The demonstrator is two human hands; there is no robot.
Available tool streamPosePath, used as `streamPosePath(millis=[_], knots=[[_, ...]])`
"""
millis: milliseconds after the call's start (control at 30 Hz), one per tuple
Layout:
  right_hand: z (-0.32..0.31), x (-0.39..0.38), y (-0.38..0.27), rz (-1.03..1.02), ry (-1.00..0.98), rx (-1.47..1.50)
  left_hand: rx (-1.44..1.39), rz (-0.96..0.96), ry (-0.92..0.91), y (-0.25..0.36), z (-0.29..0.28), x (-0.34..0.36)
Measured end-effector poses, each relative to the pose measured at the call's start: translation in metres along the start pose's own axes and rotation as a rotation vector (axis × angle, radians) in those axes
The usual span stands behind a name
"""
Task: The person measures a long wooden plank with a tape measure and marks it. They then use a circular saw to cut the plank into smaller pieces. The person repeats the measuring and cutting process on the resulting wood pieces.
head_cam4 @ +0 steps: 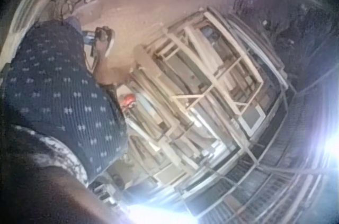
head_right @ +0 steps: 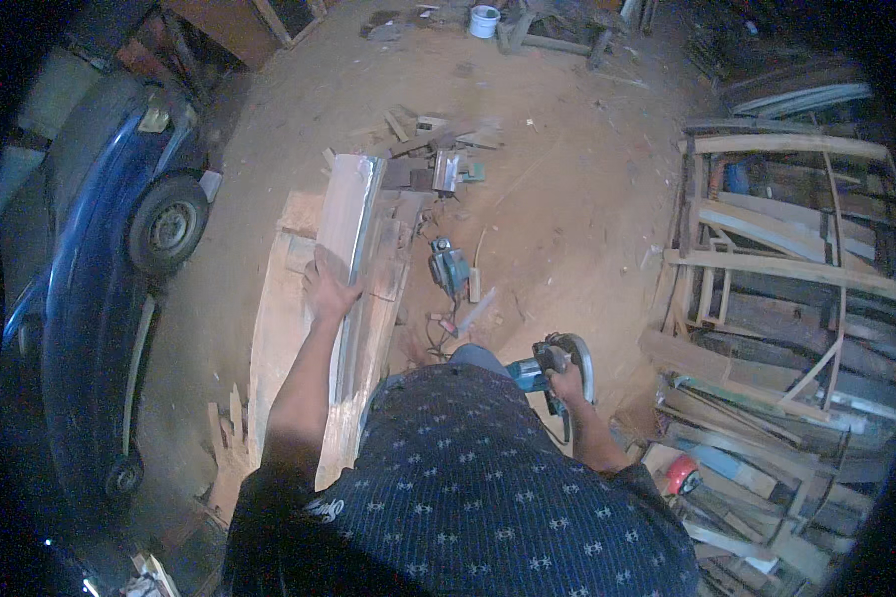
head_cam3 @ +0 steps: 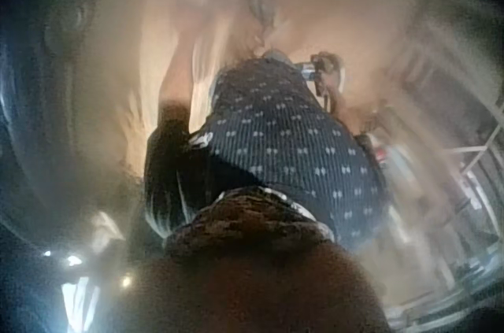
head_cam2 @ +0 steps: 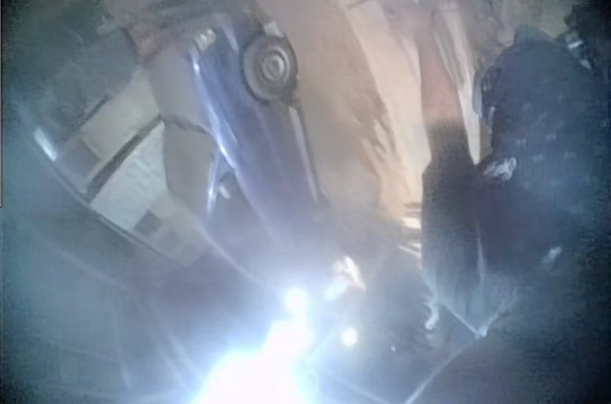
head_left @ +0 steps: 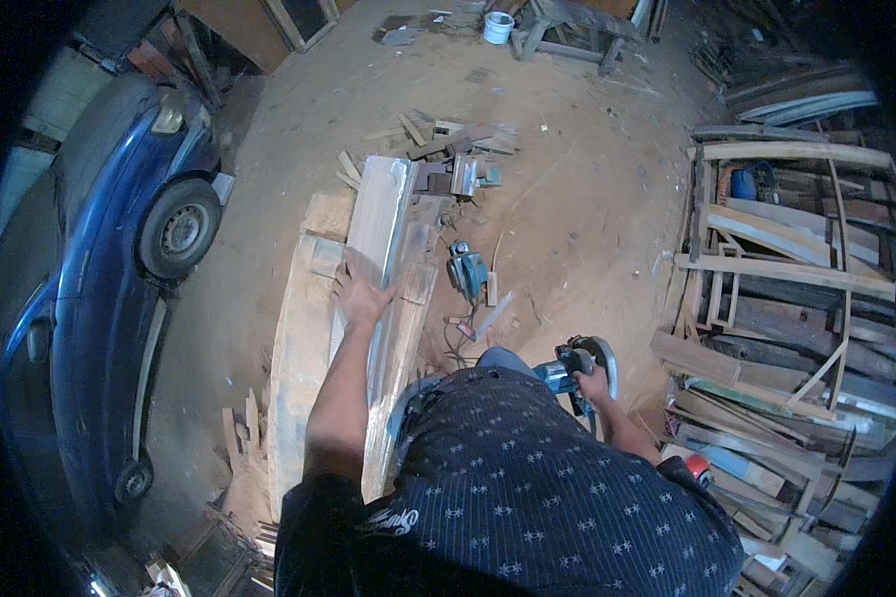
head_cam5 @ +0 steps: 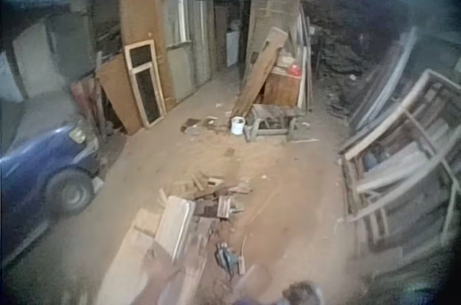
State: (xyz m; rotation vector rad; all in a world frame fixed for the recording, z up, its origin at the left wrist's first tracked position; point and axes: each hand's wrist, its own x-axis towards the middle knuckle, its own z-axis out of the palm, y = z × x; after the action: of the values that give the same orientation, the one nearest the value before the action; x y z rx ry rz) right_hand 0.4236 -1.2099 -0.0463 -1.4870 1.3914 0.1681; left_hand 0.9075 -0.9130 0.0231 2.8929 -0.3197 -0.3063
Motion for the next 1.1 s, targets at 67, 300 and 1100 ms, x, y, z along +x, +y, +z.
streamPosePath(millis=[67, 300, 1100], knots=[[0.004, -0.012, -0.009, 0.037, 0.011, 0.027, -0.006, 0.016, 0.031, -0.007, 0.008, -0.001], [0.001, -0.009, 0.0, 0.004, 0.008, -0.022, -0.083, 0.05, 0.065, -0.007, 0.011, -0.006], [0.01, 0.013, -0.08, -0.204, -0.276, -0.226, -1.701, -1.14, 0.505, -0.16, 0.12, -0.189]])
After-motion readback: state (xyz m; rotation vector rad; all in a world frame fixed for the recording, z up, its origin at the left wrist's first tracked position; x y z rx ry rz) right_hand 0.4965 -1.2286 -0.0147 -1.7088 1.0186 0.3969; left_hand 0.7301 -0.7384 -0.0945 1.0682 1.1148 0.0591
